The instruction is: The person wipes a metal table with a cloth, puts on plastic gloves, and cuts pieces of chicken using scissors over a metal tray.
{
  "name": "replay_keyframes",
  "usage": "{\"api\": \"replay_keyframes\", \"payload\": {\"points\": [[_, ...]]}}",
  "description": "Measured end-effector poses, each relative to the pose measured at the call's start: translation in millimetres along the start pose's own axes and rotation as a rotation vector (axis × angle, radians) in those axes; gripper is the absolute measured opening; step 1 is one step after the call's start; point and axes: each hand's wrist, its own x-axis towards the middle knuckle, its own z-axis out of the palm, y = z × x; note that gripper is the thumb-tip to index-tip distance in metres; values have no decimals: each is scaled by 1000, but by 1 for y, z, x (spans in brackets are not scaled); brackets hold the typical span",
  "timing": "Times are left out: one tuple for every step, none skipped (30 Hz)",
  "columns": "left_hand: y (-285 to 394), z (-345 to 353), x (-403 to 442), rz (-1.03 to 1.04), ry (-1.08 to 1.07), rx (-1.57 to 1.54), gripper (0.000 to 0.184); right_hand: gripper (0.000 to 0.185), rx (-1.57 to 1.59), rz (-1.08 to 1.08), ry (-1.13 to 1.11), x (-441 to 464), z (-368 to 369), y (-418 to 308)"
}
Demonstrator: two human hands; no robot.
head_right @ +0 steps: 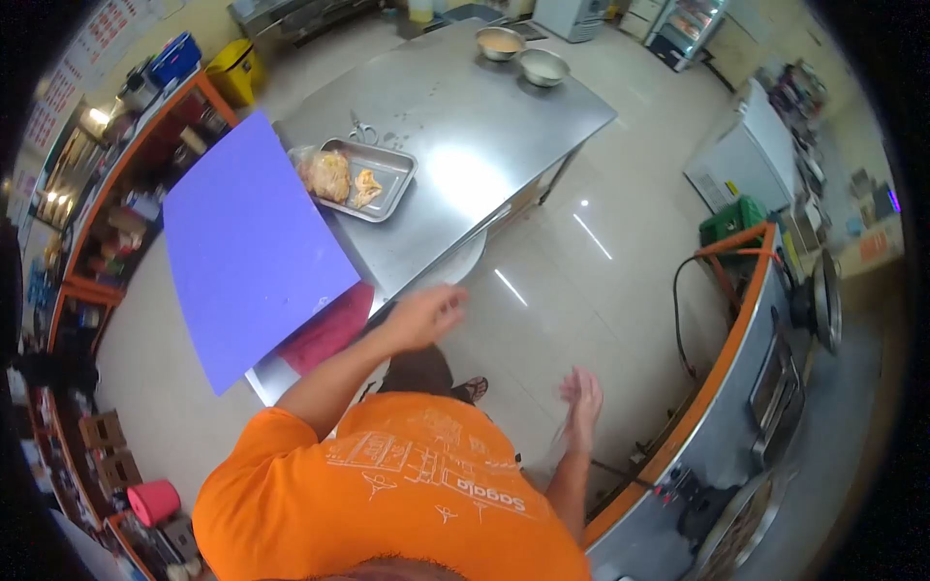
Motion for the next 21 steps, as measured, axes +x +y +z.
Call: {"api": "replay_keyframes", "payload": {"points": [[-15,-4,15,-62,128,-7,37,34,-74,-61,-121,30,17,-27],[-31,-9,30,-116,267,-7,41,33,-144,-93,-191,62,32,-51],[-54,-10,43,-238,394,-81,46,33,-212,-130,-261,96,48,-75],[-82,-7,54,-357,520,-158,52,32,-277,-168,-329,127,66,-98],[-105,-6,62,-475,642,-240,58,31,-282,-200,-357,154,88,-120],[-121,-7,71,-586,732,-337,64,30,-288,-229,-381,178,109,-141],[-136,-10,80,-691,821,-440,70,30,-293,-260,-404,199,129,-157],[-145,-17,90,-795,909,-550,76,30,-255,-261,-416,219,148,-166],[-153,-27,101,-909,901,-612,85,31,-221,-263,-432,241,170,-176],[-162,-36,113,-909,956,-636,85,32,-187,-260,-446,259,192,-185],[-173,-41,123,-912,1011,-660,85,32,-202,-226,-463,271,216,-194],[-185,-44,132,-915,1064,-681,84,32,-215,-190,-477,278,241,-199],[-201,-45,141,-900,1140,-683,85,32,-224,-155,-489,282,264,-202],[-202,-50,151,-904,1189,-677,86,32,-273,-140,-577,288,287,-206],[-201,-51,159,-914,1236,-671,87,32,-326,-119,-664,291,306,-211],[-195,-55,167,-926,1283,-662,88,32,-378,-96,-751,295,324,-216],[-180,-61,174,-961,1242,-633,92,33,-444,-90,-795,299,342,-223],[-183,-57,180,-947,1247,-649,93,33,-507,-85,-836,304,362,-230],[-187,-50,186,-929,1250,-666,93,34,-569,-83,-875,310,383,-236],[-185,-44,192,-911,1258,-685,94,35,-610,-118,-934,319,406,-237],[-183,-37,200,-807,1350,-729,98,36,-652,-156,-997,332,435,-235]]}}
